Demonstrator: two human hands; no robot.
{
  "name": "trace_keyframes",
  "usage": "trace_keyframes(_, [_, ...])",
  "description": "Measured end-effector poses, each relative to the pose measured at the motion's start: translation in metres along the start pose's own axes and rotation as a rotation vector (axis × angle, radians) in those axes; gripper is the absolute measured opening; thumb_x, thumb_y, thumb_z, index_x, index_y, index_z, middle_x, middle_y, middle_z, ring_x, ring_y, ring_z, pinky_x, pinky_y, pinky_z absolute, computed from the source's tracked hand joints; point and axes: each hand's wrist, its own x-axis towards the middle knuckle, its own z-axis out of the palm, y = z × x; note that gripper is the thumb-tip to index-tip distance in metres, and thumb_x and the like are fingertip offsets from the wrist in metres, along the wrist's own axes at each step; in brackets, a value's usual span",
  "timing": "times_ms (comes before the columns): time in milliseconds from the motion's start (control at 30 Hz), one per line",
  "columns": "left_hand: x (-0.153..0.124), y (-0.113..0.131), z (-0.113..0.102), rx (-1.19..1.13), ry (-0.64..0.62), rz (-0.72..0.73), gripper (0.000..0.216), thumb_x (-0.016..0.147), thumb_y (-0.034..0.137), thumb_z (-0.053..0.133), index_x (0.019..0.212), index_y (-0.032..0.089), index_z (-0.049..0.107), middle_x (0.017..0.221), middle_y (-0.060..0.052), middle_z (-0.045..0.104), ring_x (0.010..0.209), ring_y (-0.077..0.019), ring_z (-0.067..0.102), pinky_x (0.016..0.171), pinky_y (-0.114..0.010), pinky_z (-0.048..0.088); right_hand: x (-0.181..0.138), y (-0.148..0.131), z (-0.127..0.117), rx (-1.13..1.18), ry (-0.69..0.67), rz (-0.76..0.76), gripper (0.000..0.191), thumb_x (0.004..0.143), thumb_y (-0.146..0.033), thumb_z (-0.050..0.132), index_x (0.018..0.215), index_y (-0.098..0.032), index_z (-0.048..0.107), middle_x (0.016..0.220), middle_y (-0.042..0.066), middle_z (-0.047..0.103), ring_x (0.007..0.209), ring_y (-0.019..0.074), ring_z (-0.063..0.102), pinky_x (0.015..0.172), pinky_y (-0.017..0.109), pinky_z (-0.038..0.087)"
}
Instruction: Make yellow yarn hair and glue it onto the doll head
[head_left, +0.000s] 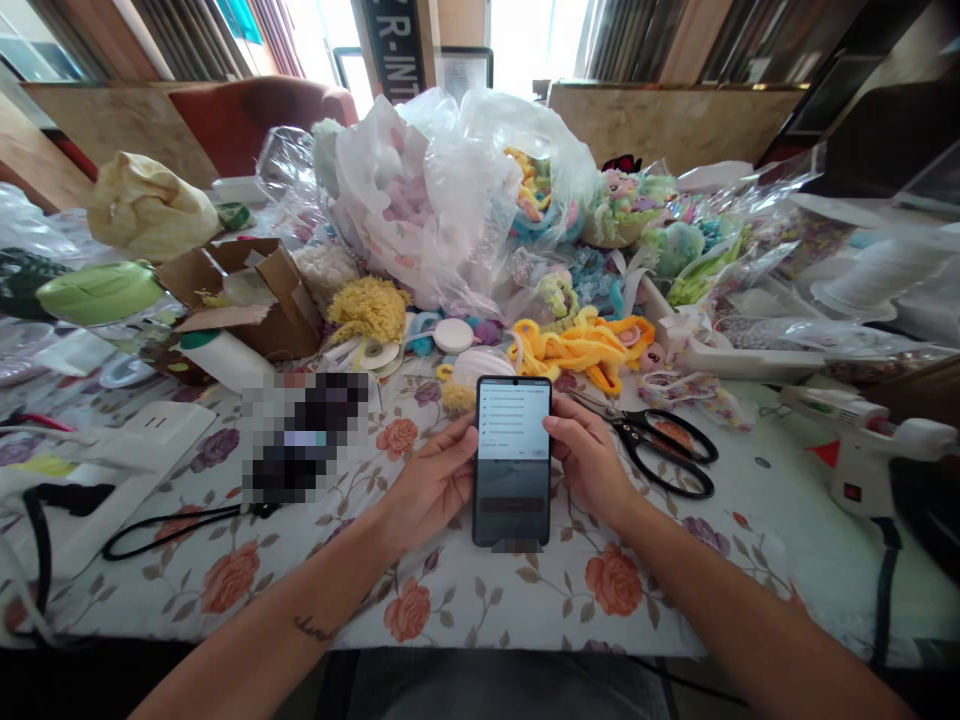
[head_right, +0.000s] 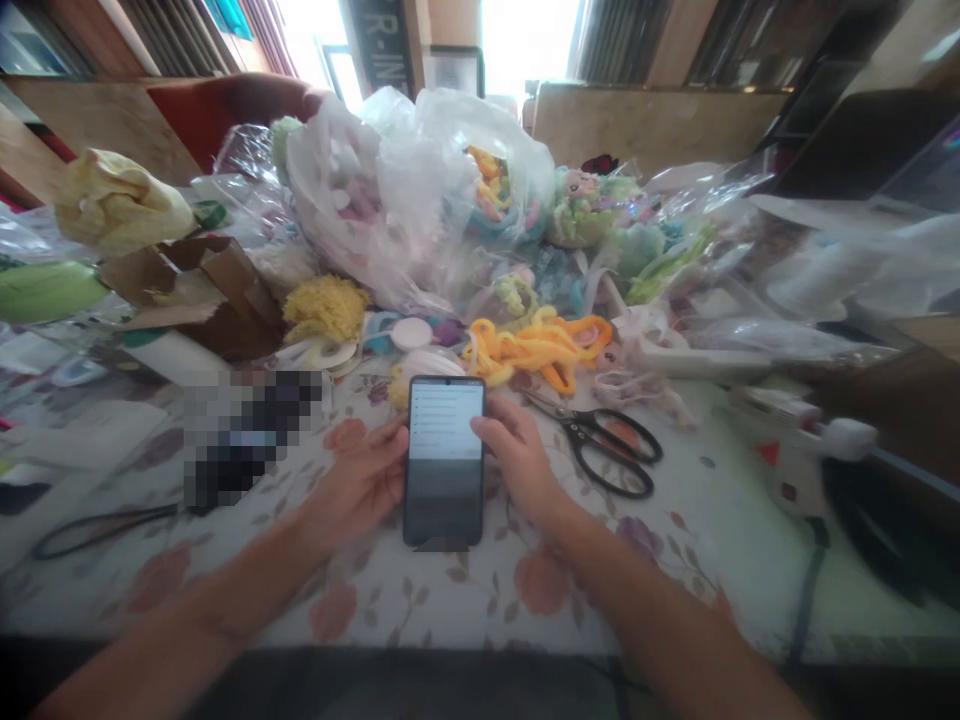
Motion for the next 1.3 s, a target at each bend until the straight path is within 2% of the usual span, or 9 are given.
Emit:
trace_keyframes(200, [-0.001,0.001,0.003,0.006,-0.005,-0.017,0.041,0.088,0.022,0.055,0.128,0.018,0.053,0.119,-0.011,0.064,0.107,-0.0226,0.062,0.091,-0.033,0.051,0.003,-0.006,0.003,-0.016,0.023,-0.009,0.022,0.08,-0.025,0.057,0.099,-0.02,0.067,0.089,0.002,0.07,0.08,0.0197,0.062,0.071,0.029,0.048])
trace_keyframes(367, [0.001,-0.002,0.003,0.011,-0.011,-0.02,0.04,0.088,0.022,0.055,0.128,0.018,0.054,0.116,-0.01,0.066,0.105,-0.0219,0.063,0.091,-0.033,0.05,0.004,-0.007,0.002,-0.087,0.05,-0.055,0.023,0.081,-0.03,0.061,0.099,-0.019,0.068,0.086,0.002,0.069,0.081,0.0184,0.061,0.071,0.027,0.046])
trace_keyframes(567, [0.001,-0.004,0.003,0.002,-0.002,-0.024,0.038,0.088,0.021,0.055,0.126,0.019,0.056,0.114,-0.009,0.067,0.103,-0.0207,0.064,0.091,-0.032,0.05,0.003,-0.007,0.003,-0.155,0.076,-0.058,0.023,0.08,-0.034,0.063,0.096,-0.019,0.067,0.092,0.004,0.068,0.08,0.018,0.059,0.072,0.029,0.045])
trace_keyframes(833, [-0.001,-0.002,0.005,-0.012,0.004,-0.029,0.037,0.088,0.02,0.055,0.125,0.018,0.056,0.116,-0.01,0.066,0.106,-0.0219,0.063,0.089,-0.032,0.052,0.002,-0.005,0.003,-0.101,0.097,-0.033,0.018,0.081,-0.031,0.06,0.091,-0.019,0.068,0.076,0.0,0.066,0.068,0.0155,0.057,0.062,0.025,0.043])
trace_keyframes(1167, [0.001,0.006,-0.002,-0.027,0.063,0.074,0.036,0.089,0.02,0.054,0.124,0.016,0.056,0.113,-0.01,0.067,0.105,-0.0216,0.063,0.09,-0.032,0.052,-0.004,-0.001,0.0,-0.035,-0.095,0.123,0.041,0.075,-0.018,0.059,0.115,-0.024,0.064,0.103,0.002,0.07,0.077,0.0173,0.062,0.064,0.026,0.046])
trace_keyframes(1300, [0.001,0.006,-0.003,-0.025,0.05,0.077,0.034,0.09,0.02,0.052,0.124,0.017,0.056,0.113,-0.009,0.067,0.107,-0.0211,0.062,0.089,-0.031,0.052,-0.006,0.0,0.0,-0.046,-0.119,0.106,0.037,0.079,-0.024,0.06,0.116,-0.024,0.064,0.107,0.004,0.069,0.087,0.0195,0.063,0.073,0.029,0.047])
